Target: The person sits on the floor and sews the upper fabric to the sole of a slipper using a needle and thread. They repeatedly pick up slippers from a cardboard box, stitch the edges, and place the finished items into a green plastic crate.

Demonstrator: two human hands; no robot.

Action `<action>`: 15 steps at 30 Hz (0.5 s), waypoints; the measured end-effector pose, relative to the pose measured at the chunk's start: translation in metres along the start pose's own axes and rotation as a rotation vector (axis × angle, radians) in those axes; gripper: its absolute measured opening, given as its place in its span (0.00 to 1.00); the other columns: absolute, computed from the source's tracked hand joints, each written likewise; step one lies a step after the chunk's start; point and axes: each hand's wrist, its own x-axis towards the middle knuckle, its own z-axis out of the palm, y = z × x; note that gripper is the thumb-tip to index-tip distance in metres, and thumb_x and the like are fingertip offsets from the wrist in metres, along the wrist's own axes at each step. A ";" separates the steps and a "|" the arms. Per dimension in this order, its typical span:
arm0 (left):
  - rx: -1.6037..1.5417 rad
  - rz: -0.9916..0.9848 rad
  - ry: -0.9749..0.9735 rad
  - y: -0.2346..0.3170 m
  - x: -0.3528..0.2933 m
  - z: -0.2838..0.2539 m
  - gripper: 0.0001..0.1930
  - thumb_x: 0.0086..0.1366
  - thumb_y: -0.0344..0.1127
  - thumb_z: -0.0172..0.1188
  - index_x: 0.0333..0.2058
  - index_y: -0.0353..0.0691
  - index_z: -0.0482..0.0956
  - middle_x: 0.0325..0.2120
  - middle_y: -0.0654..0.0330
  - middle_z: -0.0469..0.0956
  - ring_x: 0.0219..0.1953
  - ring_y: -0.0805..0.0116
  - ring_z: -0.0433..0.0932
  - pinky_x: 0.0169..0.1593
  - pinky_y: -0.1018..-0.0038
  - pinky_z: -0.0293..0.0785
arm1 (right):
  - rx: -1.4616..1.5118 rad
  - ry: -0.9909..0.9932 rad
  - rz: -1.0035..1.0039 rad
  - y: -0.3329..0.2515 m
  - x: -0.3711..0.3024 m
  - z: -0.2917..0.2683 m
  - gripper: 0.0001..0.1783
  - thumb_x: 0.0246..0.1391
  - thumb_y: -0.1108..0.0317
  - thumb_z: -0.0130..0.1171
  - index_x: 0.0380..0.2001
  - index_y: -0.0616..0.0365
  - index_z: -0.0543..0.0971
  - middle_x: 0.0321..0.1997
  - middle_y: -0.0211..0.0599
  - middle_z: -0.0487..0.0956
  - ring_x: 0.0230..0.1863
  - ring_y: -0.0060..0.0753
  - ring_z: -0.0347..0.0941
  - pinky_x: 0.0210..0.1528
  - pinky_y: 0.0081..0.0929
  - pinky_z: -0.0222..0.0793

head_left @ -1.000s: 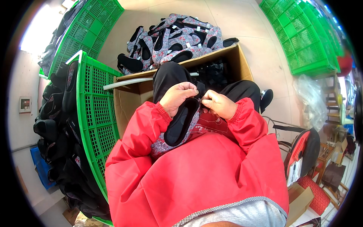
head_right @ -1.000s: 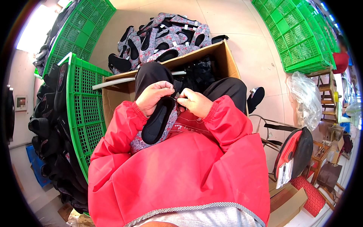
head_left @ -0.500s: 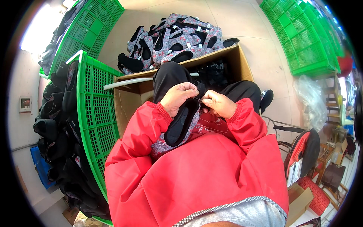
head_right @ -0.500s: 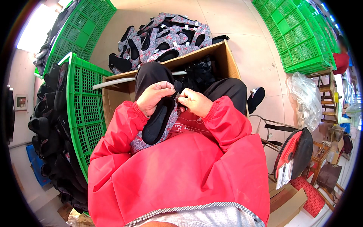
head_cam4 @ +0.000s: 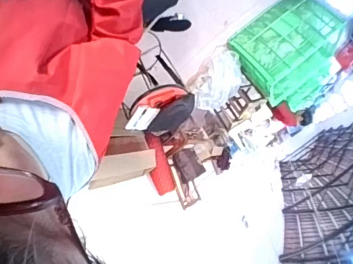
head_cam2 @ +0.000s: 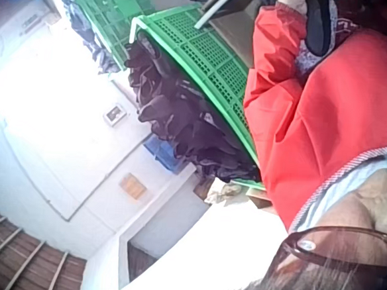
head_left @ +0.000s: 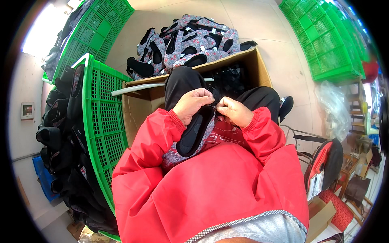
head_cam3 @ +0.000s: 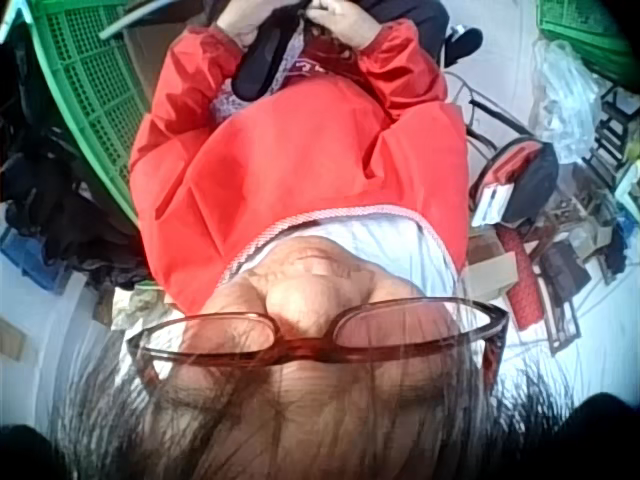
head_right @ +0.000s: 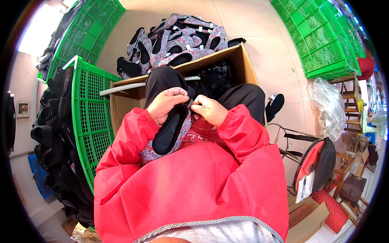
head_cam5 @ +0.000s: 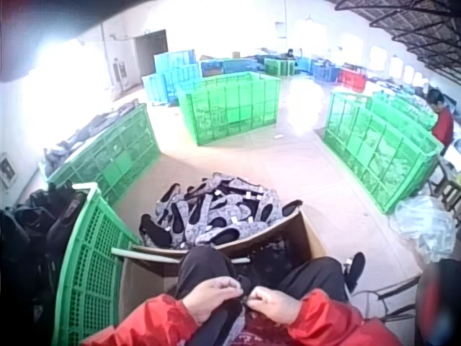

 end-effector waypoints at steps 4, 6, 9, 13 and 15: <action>0.003 0.001 -0.005 -0.001 0.000 0.000 0.03 0.62 0.26 0.58 0.35 0.39 0.77 0.31 0.69 0.75 0.35 0.80 0.72 0.42 0.83 0.68 | 0.042 0.021 0.026 -0.005 -0.002 0.002 0.06 0.63 0.65 0.51 0.35 0.56 0.71 0.26 0.25 0.74 0.25 0.14 0.62 0.27 0.16 0.57; 0.018 0.003 -0.001 0.000 -0.001 0.001 0.03 0.62 0.26 0.58 0.35 0.39 0.77 0.31 0.69 0.75 0.35 0.81 0.72 0.42 0.83 0.68 | 0.060 0.021 0.021 -0.003 -0.002 0.002 0.06 0.63 0.65 0.51 0.35 0.56 0.71 0.26 0.25 0.74 0.25 0.14 0.62 0.26 0.15 0.57; 0.028 0.000 0.001 0.000 0.000 0.001 0.03 0.62 0.26 0.58 0.35 0.39 0.77 0.31 0.69 0.75 0.35 0.81 0.72 0.42 0.83 0.68 | 0.067 0.018 0.031 -0.002 -0.002 0.001 0.06 0.63 0.66 0.51 0.35 0.56 0.71 0.26 0.26 0.74 0.25 0.14 0.63 0.26 0.15 0.57; 0.037 0.003 0.017 0.000 0.000 0.002 0.03 0.62 0.26 0.58 0.35 0.39 0.77 0.31 0.69 0.75 0.35 0.81 0.72 0.43 0.83 0.67 | 0.073 0.018 0.025 -0.002 -0.002 0.002 0.06 0.63 0.65 0.50 0.35 0.55 0.70 0.26 0.26 0.73 0.23 0.13 0.61 0.25 0.14 0.55; 0.038 0.005 0.017 0.002 -0.001 0.003 0.03 0.62 0.27 0.58 0.35 0.39 0.77 0.31 0.69 0.75 0.35 0.80 0.72 0.43 0.83 0.67 | 0.063 0.010 0.004 0.003 0.000 0.002 0.06 0.65 0.63 0.49 0.37 0.53 0.70 0.25 0.26 0.73 0.18 0.11 0.57 0.21 0.12 0.53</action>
